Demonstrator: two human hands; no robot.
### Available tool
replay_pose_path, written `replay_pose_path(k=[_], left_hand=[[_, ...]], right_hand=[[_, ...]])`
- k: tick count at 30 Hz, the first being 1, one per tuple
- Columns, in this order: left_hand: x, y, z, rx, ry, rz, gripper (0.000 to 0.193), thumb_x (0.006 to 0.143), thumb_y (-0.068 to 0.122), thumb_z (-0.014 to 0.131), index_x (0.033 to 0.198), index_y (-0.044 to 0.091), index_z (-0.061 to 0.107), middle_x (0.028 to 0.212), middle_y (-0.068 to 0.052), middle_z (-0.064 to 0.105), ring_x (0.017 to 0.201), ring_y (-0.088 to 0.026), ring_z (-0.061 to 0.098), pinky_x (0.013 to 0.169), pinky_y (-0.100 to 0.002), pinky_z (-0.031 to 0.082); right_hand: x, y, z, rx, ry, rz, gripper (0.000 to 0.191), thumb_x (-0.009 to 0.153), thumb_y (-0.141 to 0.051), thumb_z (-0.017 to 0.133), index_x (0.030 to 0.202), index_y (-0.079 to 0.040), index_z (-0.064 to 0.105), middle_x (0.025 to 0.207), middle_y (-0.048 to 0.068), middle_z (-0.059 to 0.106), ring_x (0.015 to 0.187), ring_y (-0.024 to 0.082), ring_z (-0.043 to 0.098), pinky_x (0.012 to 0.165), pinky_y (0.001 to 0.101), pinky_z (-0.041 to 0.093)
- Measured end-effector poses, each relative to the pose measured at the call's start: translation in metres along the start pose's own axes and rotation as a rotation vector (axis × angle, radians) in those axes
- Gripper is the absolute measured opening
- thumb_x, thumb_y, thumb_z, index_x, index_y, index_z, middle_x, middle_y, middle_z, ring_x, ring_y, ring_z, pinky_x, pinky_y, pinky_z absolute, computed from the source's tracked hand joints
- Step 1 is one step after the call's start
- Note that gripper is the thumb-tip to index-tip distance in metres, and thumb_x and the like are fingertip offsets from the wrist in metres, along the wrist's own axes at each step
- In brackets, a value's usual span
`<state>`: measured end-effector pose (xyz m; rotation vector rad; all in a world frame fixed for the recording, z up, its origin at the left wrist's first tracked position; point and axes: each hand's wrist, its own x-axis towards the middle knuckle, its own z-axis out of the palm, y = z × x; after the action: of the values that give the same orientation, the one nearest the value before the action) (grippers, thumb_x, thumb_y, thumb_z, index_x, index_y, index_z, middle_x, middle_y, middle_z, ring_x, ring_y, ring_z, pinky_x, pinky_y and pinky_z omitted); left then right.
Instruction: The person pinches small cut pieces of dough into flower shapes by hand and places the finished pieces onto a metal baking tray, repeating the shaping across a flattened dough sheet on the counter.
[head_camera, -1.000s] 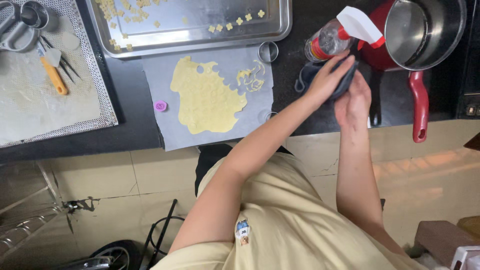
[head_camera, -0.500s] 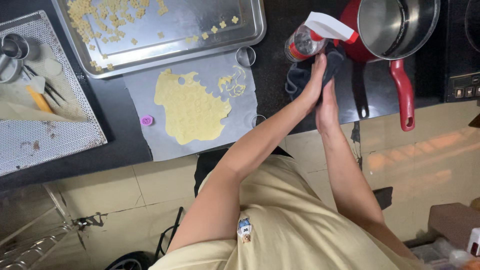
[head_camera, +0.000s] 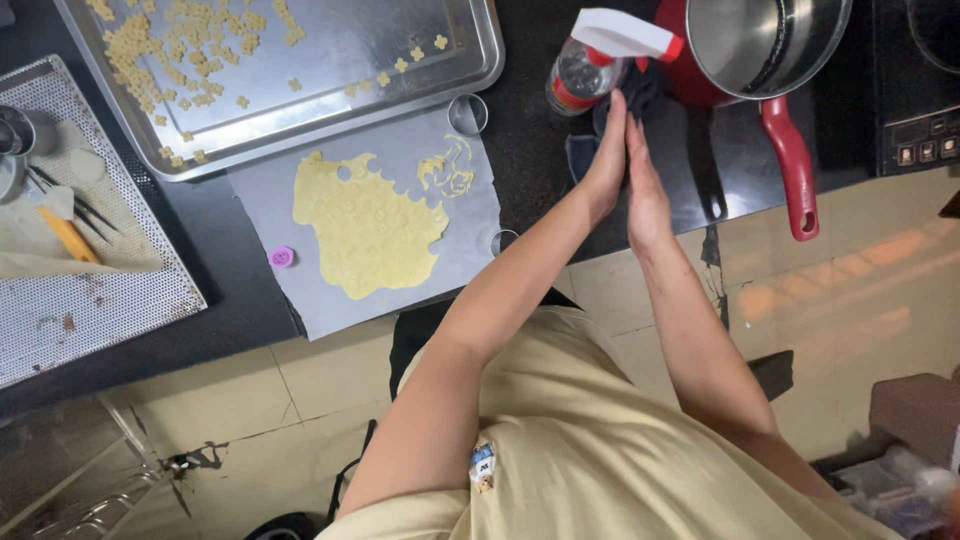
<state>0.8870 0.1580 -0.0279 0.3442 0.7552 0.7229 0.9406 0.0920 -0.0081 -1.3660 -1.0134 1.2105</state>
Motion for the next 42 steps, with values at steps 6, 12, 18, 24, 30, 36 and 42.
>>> replay_pose_path(k=[6,12,18,24,30,36,42], left_hand=[[-0.026,-0.032,0.007,0.117,-0.119,0.195,0.103,0.095,0.077,0.030,0.163,0.003,0.011,0.171,-0.016,0.006,0.157,-0.026,0.000,0.125,-0.039,0.004],[-0.042,-0.051,-0.002,0.360,-0.164,0.028,0.090,0.094,0.072,0.023,0.164,0.019,0.005,0.170,-0.010,-0.003,0.156,-0.021,-0.009,0.120,-0.036,0.003],[-0.035,-0.023,-0.021,1.017,0.099,0.167,0.052,0.102,0.049,0.054,0.127,0.009,0.074,0.114,-0.019,0.082,0.107,-0.024,0.077,0.097,-0.033,0.057],[-0.005,0.014,-0.051,0.938,0.288,0.495,0.052,0.094,0.032,0.063,0.142,0.012,0.056,0.125,-0.019,0.064,0.090,-0.025,0.071,0.088,-0.036,0.054],[-0.026,0.008,-0.037,1.031,0.196,0.708,0.058,0.093,0.027,0.067,0.142,0.000,0.051,0.139,-0.024,0.055,0.132,-0.040,0.053,0.111,-0.042,0.042],[-0.112,0.047,-0.027,0.887,-0.148,0.287,0.043,0.097,0.020,0.065,0.136,0.003,0.061,0.117,-0.013,0.075,0.106,-0.018,0.071,0.093,-0.030,0.054],[-0.160,0.057,-0.075,0.696,-0.214,0.155,0.043,0.096,0.015,0.065,0.138,0.004,0.059,0.122,-0.010,0.072,0.112,-0.017,0.068,0.101,-0.033,0.052]], right_hand=[[0.038,0.007,-0.007,0.041,0.181,0.108,0.073,0.106,-0.053,0.033,0.161,-0.006,0.027,0.167,0.009,0.028,0.155,0.022,0.023,0.125,0.0363,0.019],[0.058,0.016,-0.037,0.181,0.116,0.173,0.058,0.111,-0.044,0.041,0.152,-0.003,0.046,0.158,0.009,0.045,0.147,0.016,0.037,0.120,0.0298,0.024],[0.028,0.031,-0.046,-0.156,0.320,0.014,0.023,0.109,-0.010,0.061,0.129,0.001,0.063,0.111,0.008,0.064,0.101,0.016,0.057,0.089,0.0300,0.045],[-0.010,-0.007,-0.080,-0.673,0.321,-0.100,0.023,0.104,-0.005,0.071,0.125,0.002,0.065,0.108,0.012,0.070,0.102,0.017,0.067,0.091,0.0293,0.052],[0.034,-0.058,-0.069,-0.496,0.304,-0.510,0.033,0.104,0.004,0.064,0.137,0.004,0.059,0.136,0.017,0.064,0.122,0.030,0.068,0.108,0.0357,0.054],[0.254,-0.196,-0.113,0.466,0.241,-0.442,0.022,0.103,-0.014,0.059,0.123,-0.006,0.061,0.114,0.008,0.070,0.085,0.023,0.072,0.076,0.0335,0.060],[0.396,-0.297,-0.158,0.237,0.540,-0.439,0.019,0.104,-0.013,0.061,0.122,-0.005,0.062,0.113,0.007,0.070,0.087,0.021,0.071,0.078,0.0328,0.059]])
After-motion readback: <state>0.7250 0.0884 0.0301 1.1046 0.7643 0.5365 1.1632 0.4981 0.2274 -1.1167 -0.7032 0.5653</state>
